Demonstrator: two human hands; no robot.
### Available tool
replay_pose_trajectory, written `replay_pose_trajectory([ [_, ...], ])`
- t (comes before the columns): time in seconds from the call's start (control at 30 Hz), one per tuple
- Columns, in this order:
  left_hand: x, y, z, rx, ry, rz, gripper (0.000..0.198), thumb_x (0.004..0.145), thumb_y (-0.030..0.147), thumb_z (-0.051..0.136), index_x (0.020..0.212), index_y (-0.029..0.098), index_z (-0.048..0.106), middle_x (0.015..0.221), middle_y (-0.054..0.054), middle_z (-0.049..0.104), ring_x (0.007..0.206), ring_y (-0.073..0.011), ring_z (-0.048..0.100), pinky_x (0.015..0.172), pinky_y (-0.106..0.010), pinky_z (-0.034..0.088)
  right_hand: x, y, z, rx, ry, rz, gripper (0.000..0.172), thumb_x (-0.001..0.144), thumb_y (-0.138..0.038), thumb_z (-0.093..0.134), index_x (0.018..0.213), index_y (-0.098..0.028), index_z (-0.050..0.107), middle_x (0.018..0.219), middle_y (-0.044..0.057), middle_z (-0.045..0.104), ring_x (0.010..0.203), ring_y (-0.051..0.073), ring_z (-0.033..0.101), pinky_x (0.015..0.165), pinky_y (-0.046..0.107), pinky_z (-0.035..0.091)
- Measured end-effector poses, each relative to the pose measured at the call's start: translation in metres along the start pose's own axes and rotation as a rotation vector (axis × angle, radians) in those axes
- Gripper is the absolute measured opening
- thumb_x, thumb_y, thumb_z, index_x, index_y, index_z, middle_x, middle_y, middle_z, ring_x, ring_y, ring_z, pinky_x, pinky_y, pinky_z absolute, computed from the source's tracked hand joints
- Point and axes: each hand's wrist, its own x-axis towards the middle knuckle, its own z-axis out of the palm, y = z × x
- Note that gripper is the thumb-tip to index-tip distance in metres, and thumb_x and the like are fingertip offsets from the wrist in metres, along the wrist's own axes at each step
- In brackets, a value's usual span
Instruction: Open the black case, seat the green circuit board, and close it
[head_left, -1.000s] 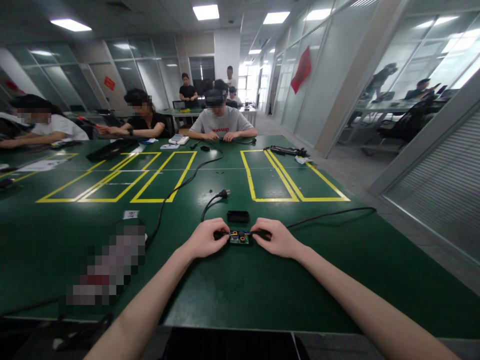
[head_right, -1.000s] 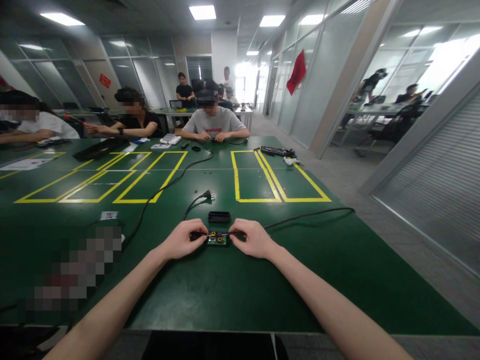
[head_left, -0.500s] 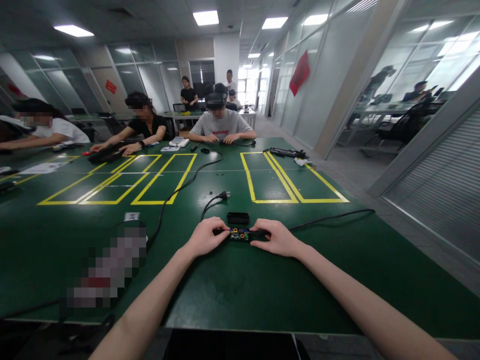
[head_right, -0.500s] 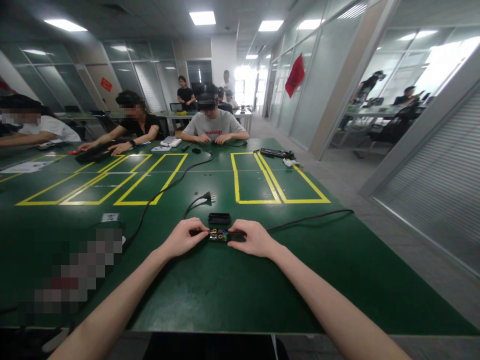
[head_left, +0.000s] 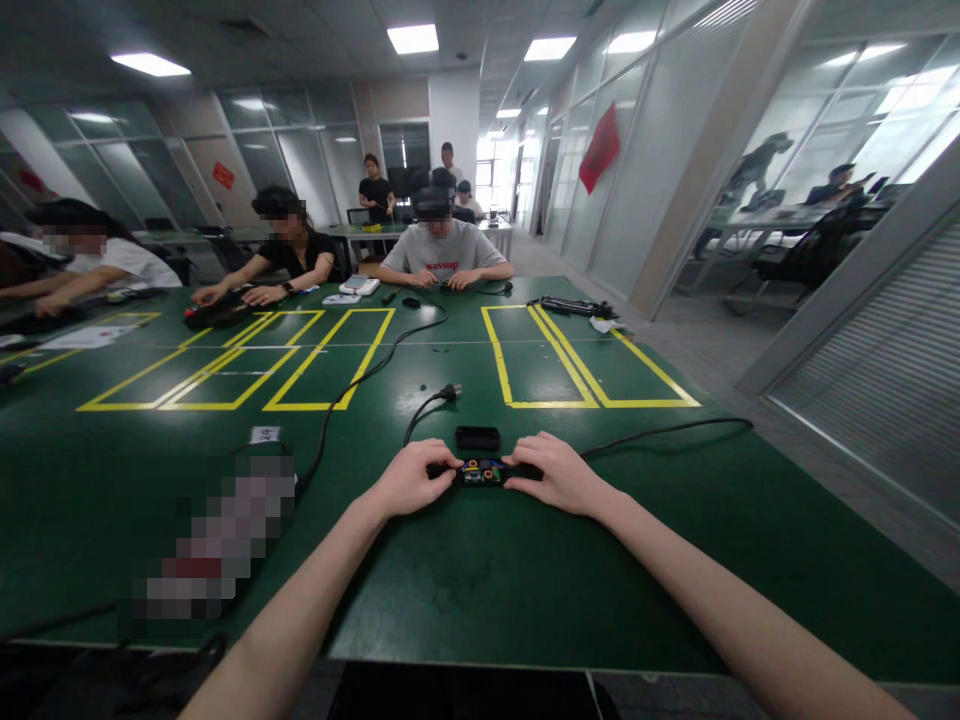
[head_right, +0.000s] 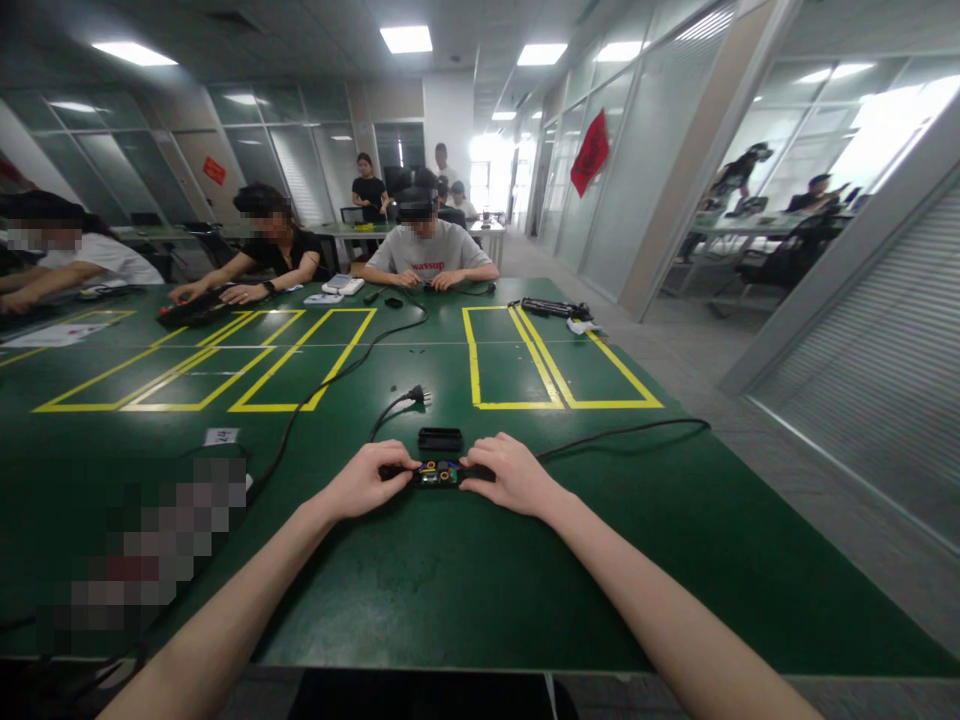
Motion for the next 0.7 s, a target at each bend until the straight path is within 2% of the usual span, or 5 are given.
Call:
replay_pose_trajectory([
  [0.17, -0.002, -0.001, -0.001, 0.011, 0.008, 0.002, 0.019, 0.091, 0.018, 0.063, 0.096, 0.021, 0.080, 0.087, -0.005, 0.073, 0.080, -0.0174, 0.067, 0.080, -0.029, 0.054, 0.002, -0.004, -0.002, 0.048, -0.031, -0.001, 0.011, 0.095, -0.029, 0.069, 0.091, -0.021, 0.062, 0.087, 0.003, 0.068, 0.081, 0.020, 0.064, 0.074, 0.031, 0.043],
  [0.4, -0.003, -0.002, 0.002, 0.106, 0.033, 0.045, 0.019, 0.095, 0.018, 0.060, 0.097, 0.022, 0.078, 0.097, -0.006, 0.075, 0.093, -0.0202, 0.068, 0.085, -0.032, 0.055, 0.006, -0.012, -0.009, 0.006, -0.049, -0.047, 0.003, 0.092, -0.020, 0.066, 0.092, -0.021, 0.063, 0.093, 0.006, 0.068, 0.088, 0.023, 0.062, 0.077, 0.035, 0.046],
  [0.53, -0.003, 0.000, 0.001, 0.182, 0.058, 0.027, 0.021, 0.096, 0.018, 0.058, 0.096, 0.022, 0.078, 0.092, -0.006, 0.075, 0.089, -0.0211, 0.067, 0.082, -0.033, 0.055, 0.007, -0.016, -0.007, -0.037, -0.017, -0.039, 0.012, 0.089, -0.011, 0.058, 0.089, -0.021, 0.065, 0.089, 0.006, 0.068, 0.084, 0.021, 0.062, 0.075, 0.034, 0.045],
  [0.7, -0.003, 0.000, -0.002, 0.157, 0.024, 0.039, 0.019, 0.095, 0.020, 0.059, 0.096, 0.022, 0.077, 0.092, -0.006, 0.074, 0.090, -0.0205, 0.066, 0.083, -0.032, 0.055, 0.006, -0.016, -0.003, -0.060, 0.015, -0.007, 0.010, 0.092, -0.016, 0.057, 0.090, -0.020, 0.066, 0.086, 0.006, 0.068, 0.080, 0.021, 0.063, 0.072, 0.034, 0.047],
])
